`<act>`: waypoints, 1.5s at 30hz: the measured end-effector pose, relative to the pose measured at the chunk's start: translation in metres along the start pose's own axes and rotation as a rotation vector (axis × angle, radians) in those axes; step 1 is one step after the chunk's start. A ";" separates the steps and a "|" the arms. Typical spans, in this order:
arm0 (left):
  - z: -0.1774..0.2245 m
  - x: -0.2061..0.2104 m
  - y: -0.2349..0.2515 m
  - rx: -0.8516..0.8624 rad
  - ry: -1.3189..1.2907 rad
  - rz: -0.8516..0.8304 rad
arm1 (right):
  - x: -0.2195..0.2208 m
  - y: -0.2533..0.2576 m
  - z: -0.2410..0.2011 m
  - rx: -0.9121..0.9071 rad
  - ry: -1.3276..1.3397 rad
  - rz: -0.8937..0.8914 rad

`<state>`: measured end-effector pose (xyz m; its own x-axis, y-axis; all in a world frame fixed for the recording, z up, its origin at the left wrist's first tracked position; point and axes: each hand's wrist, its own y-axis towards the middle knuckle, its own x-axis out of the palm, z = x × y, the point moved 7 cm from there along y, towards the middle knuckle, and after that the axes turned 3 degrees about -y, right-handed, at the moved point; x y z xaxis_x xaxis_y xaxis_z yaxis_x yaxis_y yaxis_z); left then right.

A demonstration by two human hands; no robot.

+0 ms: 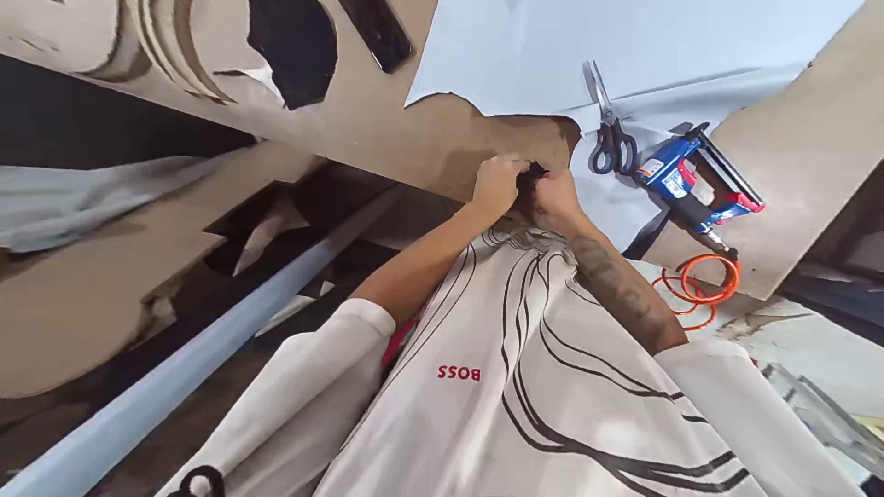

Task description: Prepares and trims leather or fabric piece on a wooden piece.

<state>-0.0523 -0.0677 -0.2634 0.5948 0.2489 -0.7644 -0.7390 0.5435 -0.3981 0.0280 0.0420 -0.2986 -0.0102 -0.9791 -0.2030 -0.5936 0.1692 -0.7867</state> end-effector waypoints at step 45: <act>-0.037 0.023 -0.017 0.112 -0.319 0.259 | -0.069 -0.087 -0.028 -0.420 -0.977 0.321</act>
<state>-0.0378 -0.1003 -0.2933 0.4752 0.6147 -0.6295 -0.8484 0.5096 -0.1429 0.0579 0.0917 -0.2001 0.3166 -0.3554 -0.8794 -0.9046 0.1658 -0.3927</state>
